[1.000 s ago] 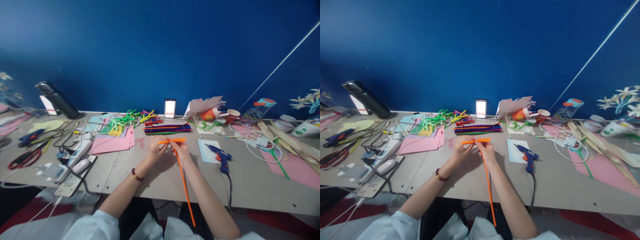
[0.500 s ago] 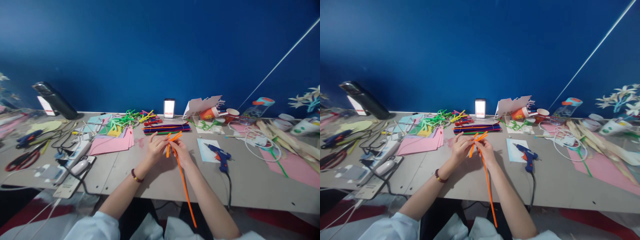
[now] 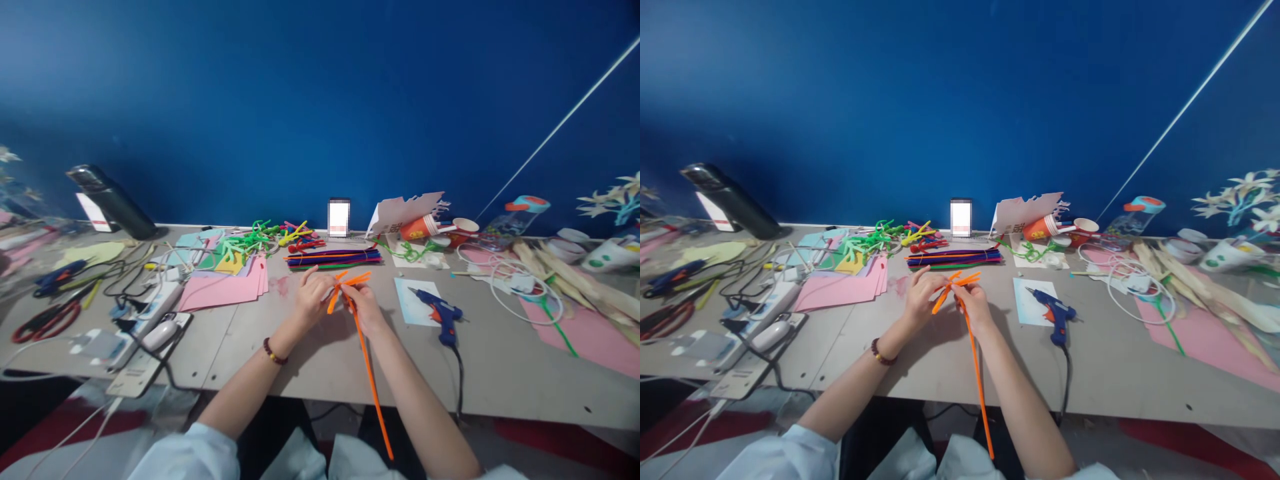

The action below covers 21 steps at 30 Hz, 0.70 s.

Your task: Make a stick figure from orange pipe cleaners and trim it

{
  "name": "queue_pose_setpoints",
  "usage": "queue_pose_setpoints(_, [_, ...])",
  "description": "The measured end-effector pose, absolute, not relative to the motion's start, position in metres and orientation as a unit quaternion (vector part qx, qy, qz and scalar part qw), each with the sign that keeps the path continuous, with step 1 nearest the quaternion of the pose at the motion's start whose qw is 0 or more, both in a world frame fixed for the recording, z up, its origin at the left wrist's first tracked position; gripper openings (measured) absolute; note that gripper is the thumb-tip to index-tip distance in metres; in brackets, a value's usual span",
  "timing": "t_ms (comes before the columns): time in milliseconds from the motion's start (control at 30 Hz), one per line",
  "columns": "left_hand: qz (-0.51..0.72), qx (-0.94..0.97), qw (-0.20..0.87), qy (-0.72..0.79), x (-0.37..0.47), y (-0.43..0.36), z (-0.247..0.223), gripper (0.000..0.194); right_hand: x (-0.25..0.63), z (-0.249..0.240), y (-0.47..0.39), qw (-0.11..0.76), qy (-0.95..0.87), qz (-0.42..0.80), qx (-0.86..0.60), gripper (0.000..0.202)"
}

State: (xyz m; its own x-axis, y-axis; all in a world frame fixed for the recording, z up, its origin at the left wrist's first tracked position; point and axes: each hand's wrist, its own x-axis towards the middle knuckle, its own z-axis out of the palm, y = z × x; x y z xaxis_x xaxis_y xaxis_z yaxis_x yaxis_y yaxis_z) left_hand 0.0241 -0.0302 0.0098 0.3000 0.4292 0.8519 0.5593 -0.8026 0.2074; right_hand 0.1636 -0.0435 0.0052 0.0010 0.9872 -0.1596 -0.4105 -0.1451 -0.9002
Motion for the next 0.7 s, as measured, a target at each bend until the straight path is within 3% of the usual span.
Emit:
queue_pose_setpoints(467, [-0.486,-0.811,0.111,-0.305,0.0201,-0.0326,0.0082,0.018,0.1638,0.0052,-0.0443,0.564,-0.331,0.635,-0.412,0.031])
queue_pose_setpoints(700, [-0.506,-0.793,0.102,-0.325,0.0229,-0.0307,0.0073,0.012,0.1625,0.0063,-0.0444,0.575,-0.395,0.553,-0.456,0.034])
